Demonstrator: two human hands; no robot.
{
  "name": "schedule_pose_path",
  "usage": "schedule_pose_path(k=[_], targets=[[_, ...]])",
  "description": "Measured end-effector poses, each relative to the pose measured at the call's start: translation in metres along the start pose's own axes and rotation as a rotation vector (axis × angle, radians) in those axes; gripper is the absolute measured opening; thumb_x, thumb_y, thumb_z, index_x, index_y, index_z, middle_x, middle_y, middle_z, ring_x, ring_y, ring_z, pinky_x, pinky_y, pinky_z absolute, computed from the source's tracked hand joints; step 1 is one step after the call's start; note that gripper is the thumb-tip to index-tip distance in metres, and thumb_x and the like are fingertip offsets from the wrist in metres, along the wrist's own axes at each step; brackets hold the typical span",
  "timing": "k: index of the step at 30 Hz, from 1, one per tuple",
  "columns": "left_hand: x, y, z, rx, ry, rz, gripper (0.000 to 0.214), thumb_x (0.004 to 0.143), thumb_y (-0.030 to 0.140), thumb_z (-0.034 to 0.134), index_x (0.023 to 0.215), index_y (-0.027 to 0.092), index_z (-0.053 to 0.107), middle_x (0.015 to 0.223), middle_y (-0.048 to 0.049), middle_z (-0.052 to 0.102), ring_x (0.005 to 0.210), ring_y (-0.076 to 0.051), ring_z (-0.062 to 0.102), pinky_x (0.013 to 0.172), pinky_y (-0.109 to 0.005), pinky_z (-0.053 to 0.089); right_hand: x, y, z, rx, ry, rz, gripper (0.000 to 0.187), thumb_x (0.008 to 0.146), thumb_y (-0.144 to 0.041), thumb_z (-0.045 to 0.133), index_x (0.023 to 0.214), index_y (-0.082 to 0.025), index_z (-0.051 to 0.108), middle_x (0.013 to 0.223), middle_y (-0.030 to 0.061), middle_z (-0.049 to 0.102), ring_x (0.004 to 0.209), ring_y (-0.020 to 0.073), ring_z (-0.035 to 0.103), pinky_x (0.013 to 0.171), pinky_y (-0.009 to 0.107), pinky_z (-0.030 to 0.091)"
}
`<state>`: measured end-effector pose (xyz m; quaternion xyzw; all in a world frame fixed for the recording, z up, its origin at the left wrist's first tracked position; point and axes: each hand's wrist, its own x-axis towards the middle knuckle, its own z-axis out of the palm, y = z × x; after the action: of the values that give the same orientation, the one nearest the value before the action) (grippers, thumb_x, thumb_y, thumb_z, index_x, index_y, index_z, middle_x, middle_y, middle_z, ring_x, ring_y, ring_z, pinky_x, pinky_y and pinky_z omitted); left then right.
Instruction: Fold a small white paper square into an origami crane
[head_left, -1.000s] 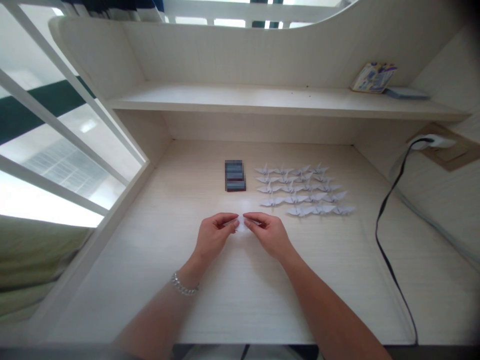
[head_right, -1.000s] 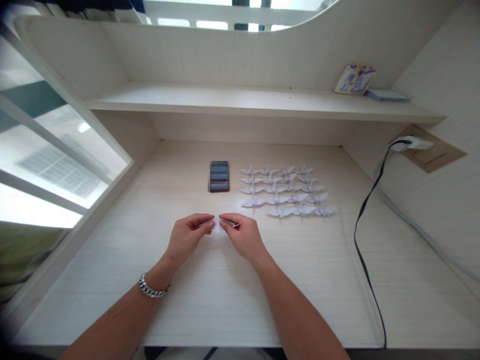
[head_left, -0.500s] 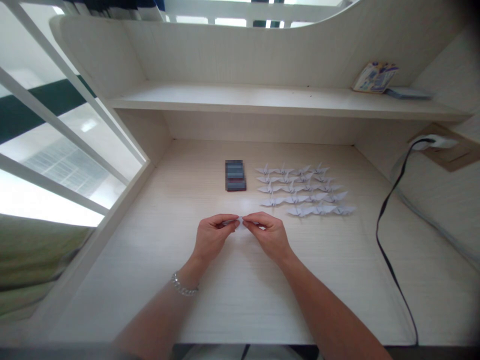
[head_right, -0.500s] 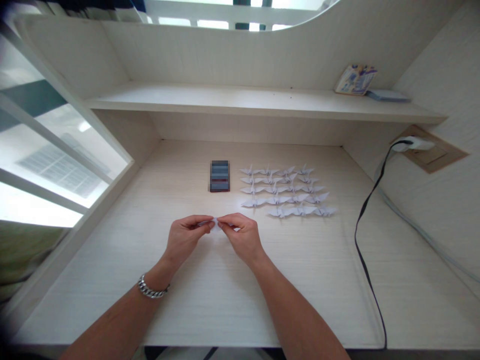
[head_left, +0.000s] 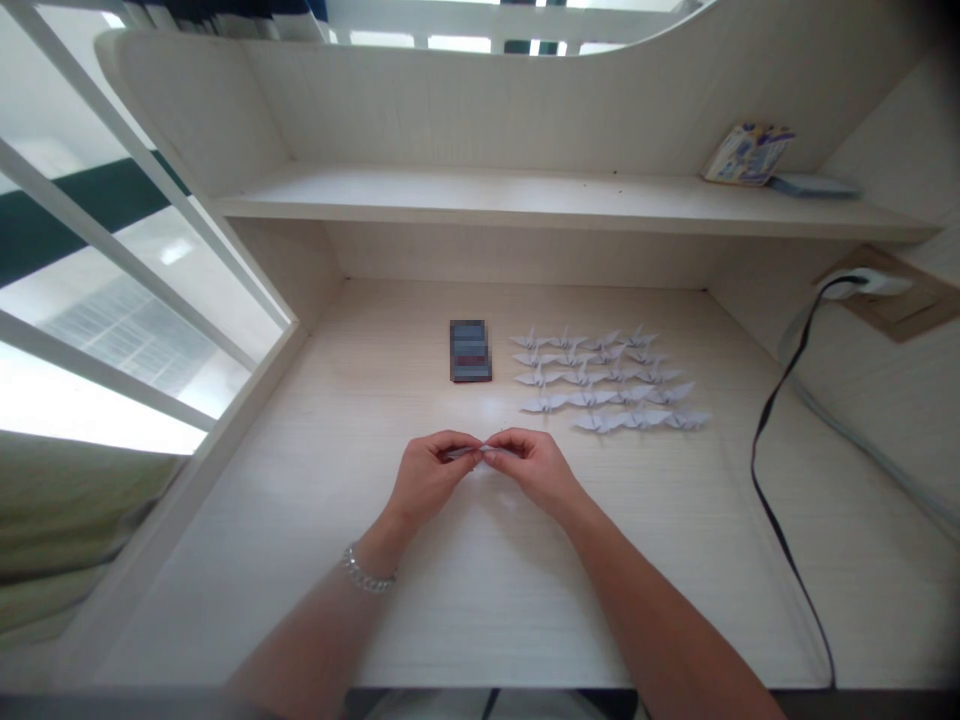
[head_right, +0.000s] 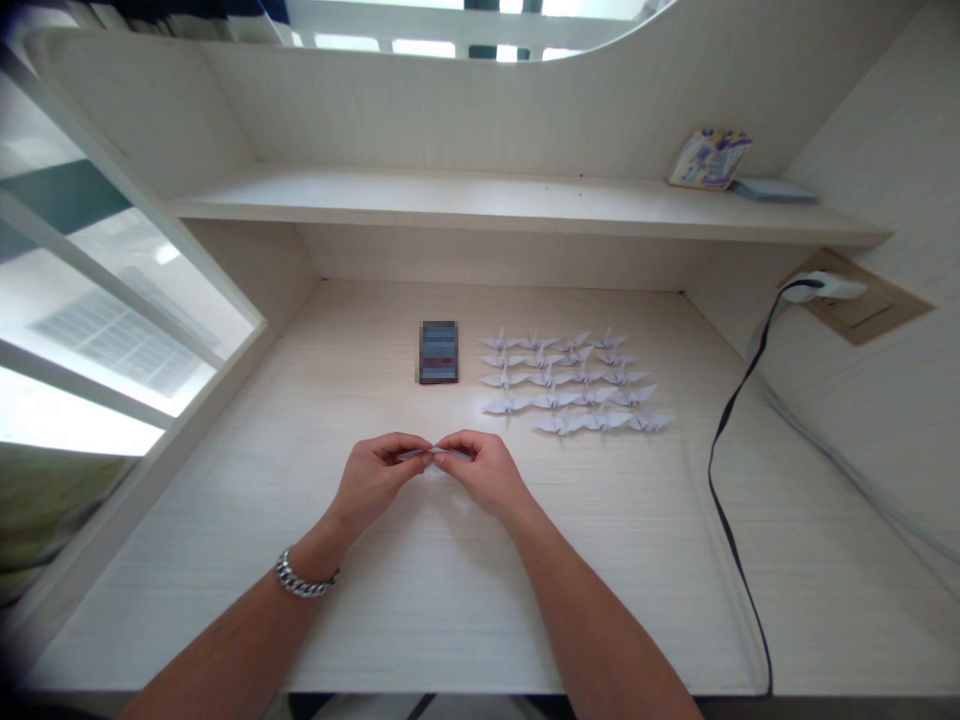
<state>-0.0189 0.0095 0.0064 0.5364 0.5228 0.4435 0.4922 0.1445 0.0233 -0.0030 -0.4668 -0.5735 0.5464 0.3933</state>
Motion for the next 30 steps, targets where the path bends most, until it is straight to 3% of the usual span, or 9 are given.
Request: schedule_pose_path(k=[6,12,30], targets=[[0.0023,0.0009,-0.0009,-0.057,-0.045,-0.057,0.022,0.064,0.031,0.068,0.078,0.013,0.068,0.072,-0.0059,0.068,0.059,-0.013,0.059,0.057,-0.024,0.048,-0.0030,-0.0043,0.0042,0.096,0.032,0.086,0.021,0.065,-0.032,0.066,0.077,-0.015,0.068,0.071,0.0034,0.066,0.061,0.0138,0.058,0.055,0.025,0.046],[0.0041,0.0006,-0.0023,-0.138,-0.066,-0.117,0.022,0.062,0.028,0.069,0.076,0.012,0.067,0.069,-0.0048,0.066,0.057,-0.012,0.057,0.055,-0.023,0.047,-0.0031,-0.0056,0.0063,0.277,0.035,0.200,0.025,0.061,-0.032,0.070,0.079,-0.015,0.069,0.070,0.0038,0.067,0.060,0.0131,0.060,0.054,0.025,0.049],[0.0042,-0.0017,-0.0009,-0.134,-0.098,-0.116,0.019,0.064,0.026,0.068,0.076,0.012,0.065,0.071,-0.0049,0.065,0.063,-0.013,0.058,0.058,-0.024,0.047,-0.0040,-0.0087,0.0052,0.262,0.022,0.165,0.022,0.060,-0.030,0.071,0.075,-0.015,0.068,0.067,0.0037,0.067,0.060,0.0149,0.063,0.055,0.025,0.051]])
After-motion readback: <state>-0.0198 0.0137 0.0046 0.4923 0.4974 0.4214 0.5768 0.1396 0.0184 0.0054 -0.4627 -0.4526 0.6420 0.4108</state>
